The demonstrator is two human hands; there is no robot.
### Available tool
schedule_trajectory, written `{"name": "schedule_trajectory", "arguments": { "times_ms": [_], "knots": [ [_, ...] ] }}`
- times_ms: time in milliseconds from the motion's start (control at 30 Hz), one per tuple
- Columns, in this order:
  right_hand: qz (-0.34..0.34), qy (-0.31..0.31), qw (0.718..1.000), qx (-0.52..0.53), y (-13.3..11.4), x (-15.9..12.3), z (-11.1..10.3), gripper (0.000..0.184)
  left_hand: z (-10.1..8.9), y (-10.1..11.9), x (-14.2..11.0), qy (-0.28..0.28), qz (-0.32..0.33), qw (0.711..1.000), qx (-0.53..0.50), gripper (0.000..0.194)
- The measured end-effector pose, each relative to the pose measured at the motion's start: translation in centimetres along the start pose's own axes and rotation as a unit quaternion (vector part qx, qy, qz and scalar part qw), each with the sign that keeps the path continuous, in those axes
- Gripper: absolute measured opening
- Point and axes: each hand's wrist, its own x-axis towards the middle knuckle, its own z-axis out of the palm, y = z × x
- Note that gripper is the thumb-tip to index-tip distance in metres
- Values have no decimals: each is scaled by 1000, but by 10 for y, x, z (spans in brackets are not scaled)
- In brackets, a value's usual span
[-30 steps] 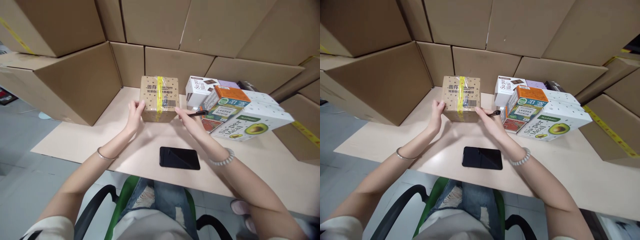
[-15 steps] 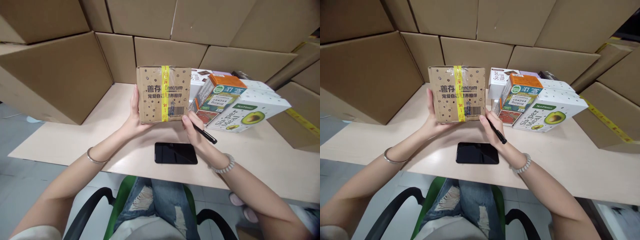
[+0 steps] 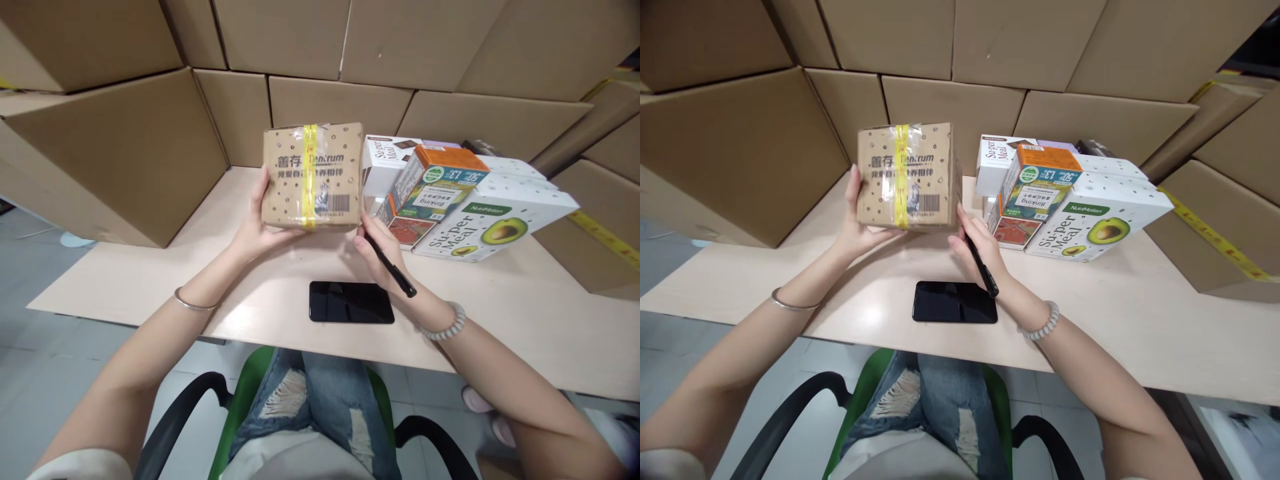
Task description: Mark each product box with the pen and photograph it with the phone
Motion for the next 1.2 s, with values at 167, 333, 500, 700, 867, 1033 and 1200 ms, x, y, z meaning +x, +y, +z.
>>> {"name": "schedule_trajectory", "arguments": {
  "times_ms": [167, 333, 500, 700, 867, 1033, 1200],
  "knots": [
    [7, -58, 998, -7, 5, 4, 4, 65, -9, 1, 5, 60, -142, 985, -81, 85],
    [140, 11, 988, -65, 16, -4, 13, 86, -7, -3, 4, 111, -251, 945, -176, 85],
    [215, -24, 976, -18, 20, -5, 17, 59, -11, -4, 4, 80, -275, 943, -169, 78],
    [190, -28, 981, 3, 17, -3, 18, 63, -32, -4, 14, 18, -230, 961, -155, 76],
    [162, 0, 987, 4, 11, -5, 17, 60, -35, -4, 13, 61, -326, 929, -163, 90],
    [113, 7, 993, -30, 1, -8, 16, 48, -23, 5, 13, 34, -376, 880, -288, 91],
    [92, -6, 992, -83, -2, -11, 14, 42, -11, 16, 14, 28, -381, 860, -339, 78]
  ]
}}
